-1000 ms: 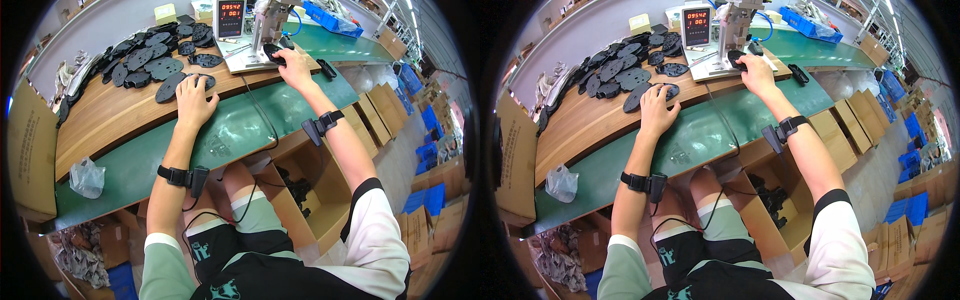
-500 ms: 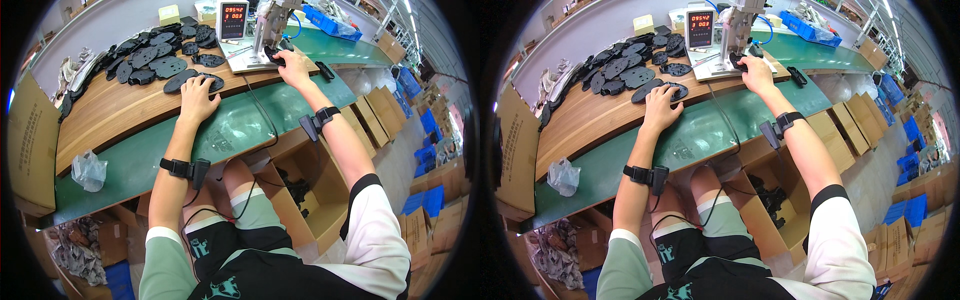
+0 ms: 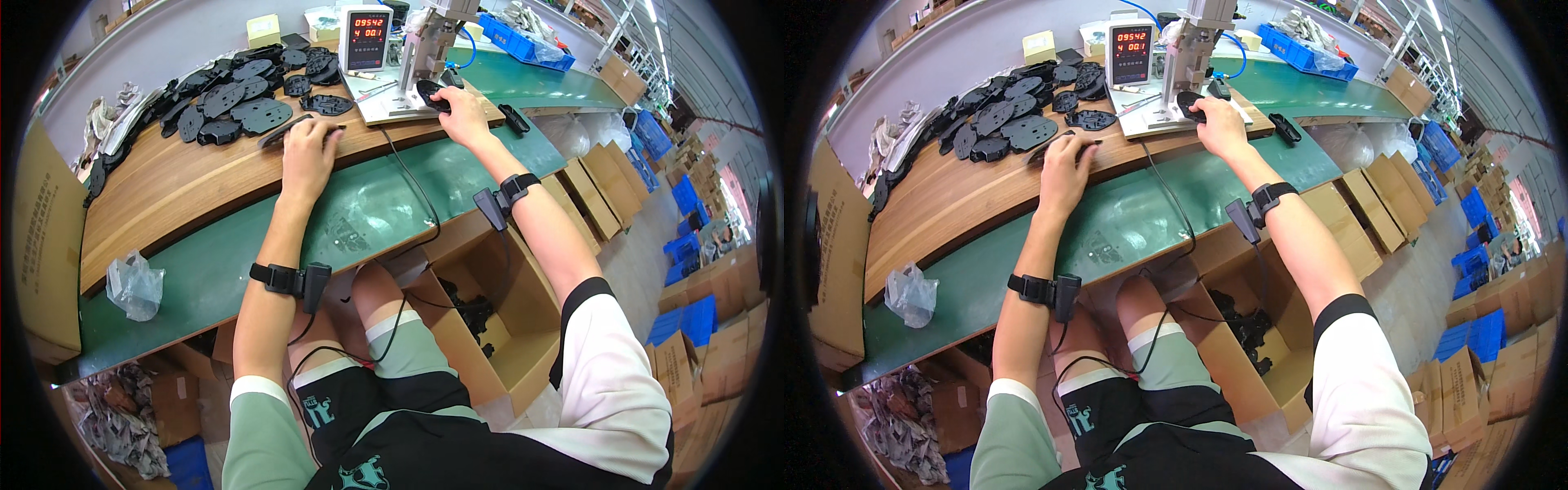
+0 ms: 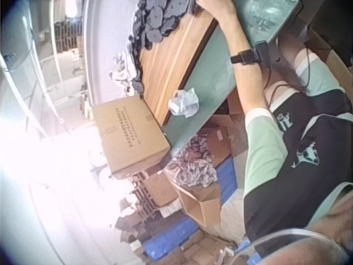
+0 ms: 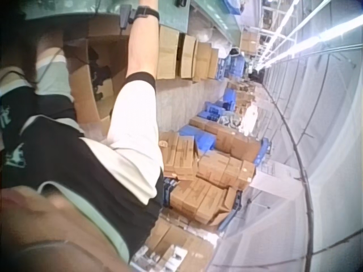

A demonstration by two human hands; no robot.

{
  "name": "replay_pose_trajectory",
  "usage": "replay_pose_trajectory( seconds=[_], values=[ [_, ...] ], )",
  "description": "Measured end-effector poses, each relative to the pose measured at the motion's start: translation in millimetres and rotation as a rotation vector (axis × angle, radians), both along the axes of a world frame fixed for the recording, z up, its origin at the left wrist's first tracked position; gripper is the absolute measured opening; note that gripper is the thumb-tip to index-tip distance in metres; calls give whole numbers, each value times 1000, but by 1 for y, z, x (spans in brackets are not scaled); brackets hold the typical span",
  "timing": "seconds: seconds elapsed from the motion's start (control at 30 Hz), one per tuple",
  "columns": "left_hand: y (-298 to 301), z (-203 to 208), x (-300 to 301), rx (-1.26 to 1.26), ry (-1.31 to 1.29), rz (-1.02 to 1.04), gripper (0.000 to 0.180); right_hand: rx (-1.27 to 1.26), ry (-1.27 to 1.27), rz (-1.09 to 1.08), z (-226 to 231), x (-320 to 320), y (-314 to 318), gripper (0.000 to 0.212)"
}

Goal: Testing black plastic electronics components, likely mouse bottom plates, using a pneumatic pressure testing machine.

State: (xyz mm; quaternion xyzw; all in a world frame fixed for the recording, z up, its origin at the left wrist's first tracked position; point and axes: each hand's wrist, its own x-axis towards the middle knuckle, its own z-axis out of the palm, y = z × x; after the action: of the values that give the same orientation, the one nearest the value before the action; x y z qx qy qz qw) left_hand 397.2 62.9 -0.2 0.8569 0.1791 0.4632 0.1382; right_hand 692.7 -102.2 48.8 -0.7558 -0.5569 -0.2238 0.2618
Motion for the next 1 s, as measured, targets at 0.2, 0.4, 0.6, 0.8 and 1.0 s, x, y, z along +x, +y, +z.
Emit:
replay_pose_trajectory(
  seconds=[0.2,0.4,0.6,0.8,1.0],
  values=[
    [6,17,-2,-118,-482,210,24,8,-6,5,-1,4,0,31],
    [11,13,-2,-283,-570,230,22,-10,-15,-2,0,6,3,31],
    [1,10,1,-190,-499,183,26,-22,13,9,0,10,4,31],
    [-5,10,2,-122,-252,-72,24,-56,28,10,5,11,2,31],
    [-6,-4,2,8,101,-230,25,141,114,129,18,-12,-15,29]
  ],
)
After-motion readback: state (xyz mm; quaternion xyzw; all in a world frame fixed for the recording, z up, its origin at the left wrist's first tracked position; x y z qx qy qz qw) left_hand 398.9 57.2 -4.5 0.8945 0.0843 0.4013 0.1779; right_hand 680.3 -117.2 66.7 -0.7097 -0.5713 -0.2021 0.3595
